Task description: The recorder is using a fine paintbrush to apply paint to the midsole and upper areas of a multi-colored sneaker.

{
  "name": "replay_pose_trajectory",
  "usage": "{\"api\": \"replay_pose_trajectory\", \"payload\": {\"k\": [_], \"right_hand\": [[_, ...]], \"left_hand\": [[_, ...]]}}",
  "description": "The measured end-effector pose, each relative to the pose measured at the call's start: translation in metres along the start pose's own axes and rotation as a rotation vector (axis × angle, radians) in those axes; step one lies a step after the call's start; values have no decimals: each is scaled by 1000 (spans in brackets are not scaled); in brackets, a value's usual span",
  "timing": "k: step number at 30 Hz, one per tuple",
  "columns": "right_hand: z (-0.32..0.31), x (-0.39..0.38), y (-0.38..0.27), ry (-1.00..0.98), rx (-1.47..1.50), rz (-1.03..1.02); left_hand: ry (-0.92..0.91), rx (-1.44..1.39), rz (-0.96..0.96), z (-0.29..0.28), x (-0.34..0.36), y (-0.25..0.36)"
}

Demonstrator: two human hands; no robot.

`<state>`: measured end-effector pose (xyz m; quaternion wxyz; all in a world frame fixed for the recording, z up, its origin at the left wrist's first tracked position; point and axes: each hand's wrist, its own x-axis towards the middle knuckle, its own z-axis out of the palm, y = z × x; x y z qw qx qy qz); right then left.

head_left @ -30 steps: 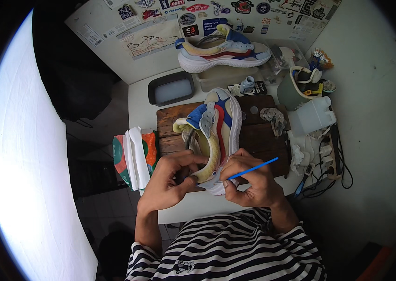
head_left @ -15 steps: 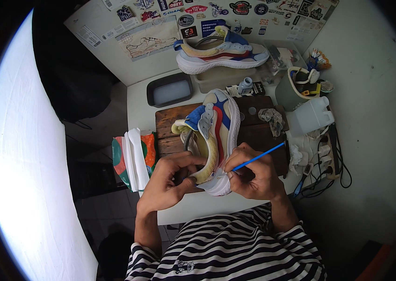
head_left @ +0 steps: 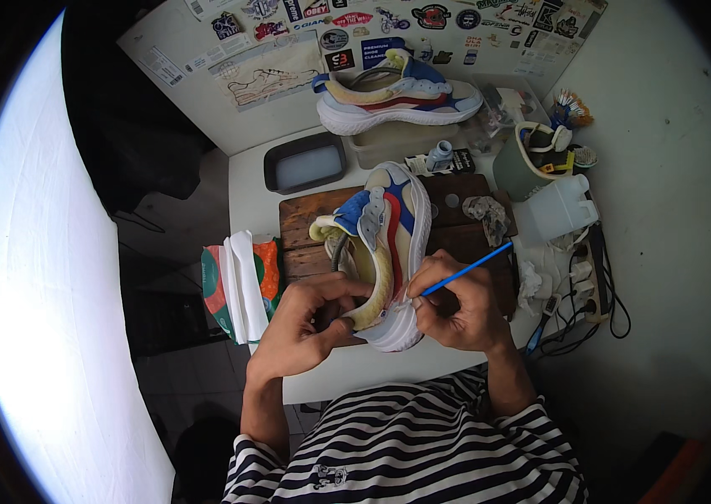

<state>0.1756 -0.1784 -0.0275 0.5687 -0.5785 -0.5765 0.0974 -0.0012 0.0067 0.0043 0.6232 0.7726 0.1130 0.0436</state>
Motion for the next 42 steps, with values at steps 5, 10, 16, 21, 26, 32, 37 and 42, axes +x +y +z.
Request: {"api": "replay_pose_trajectory", "payload": {"k": [5,10,16,21,26,32,37,42], "right_hand": [[-3,-3,1,54,48,121],[7,-1,-6,-13,72,-40],[-5,-10,19,119,115,115],[-29,-21,59,572,203,304],[-27,-30,111,560,92,374],[-15,-29,137,459,-259,337],[-7,-21,136,457,-349,329],[-6,-18,133,446,-427,313]], "left_hand": [[12,3,20,1,0,-7],[-4,-9,-27,1,1,3],[19,-49,-21,3,-6,-9],[68,-138,-61,11,-25,-38],[134,-318,-125,21,-40,-58],[65,-297,-165,30,-41,-63],[43,-254,-172,31,-43,-64],[30,-227,-172,32,-43,-65]]}}
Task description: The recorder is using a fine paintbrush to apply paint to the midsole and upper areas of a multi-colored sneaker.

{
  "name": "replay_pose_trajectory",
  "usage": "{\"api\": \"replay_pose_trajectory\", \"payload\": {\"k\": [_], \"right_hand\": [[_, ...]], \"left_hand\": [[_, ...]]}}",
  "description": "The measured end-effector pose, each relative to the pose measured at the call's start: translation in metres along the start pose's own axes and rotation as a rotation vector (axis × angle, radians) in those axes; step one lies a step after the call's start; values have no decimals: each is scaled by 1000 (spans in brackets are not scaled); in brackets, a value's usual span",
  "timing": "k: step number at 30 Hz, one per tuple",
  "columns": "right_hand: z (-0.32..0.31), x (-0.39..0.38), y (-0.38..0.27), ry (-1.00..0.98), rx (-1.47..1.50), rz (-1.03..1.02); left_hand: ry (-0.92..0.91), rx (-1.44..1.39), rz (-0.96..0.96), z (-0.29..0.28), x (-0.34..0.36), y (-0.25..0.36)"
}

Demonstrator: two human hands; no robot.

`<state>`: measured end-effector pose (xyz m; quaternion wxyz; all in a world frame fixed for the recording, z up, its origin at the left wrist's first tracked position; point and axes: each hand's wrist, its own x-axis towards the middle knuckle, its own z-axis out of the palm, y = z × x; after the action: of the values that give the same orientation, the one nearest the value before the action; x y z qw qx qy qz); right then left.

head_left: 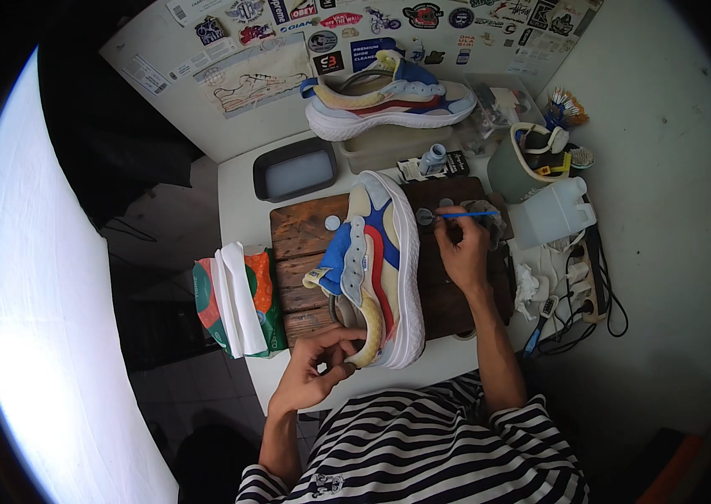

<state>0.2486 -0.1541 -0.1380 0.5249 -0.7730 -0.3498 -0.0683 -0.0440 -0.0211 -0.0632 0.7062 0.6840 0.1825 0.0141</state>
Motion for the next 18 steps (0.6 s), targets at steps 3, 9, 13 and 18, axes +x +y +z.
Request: {"api": "replay_pose_trajectory", "payload": {"k": [3,9,13,18], "right_hand": [[1,-1,3,4,1,8],[-12,-16,0,32,277,148],[-46,-31,-54,-36,723,168],[-60,-59,-79,-398,800,-8]], "left_hand": [[2,-13,-17,0,-1,0],[-18,11,-34,1,1,4],[-35,61,26,3,5,9],[-39,33,-23,1,7,9]]}}
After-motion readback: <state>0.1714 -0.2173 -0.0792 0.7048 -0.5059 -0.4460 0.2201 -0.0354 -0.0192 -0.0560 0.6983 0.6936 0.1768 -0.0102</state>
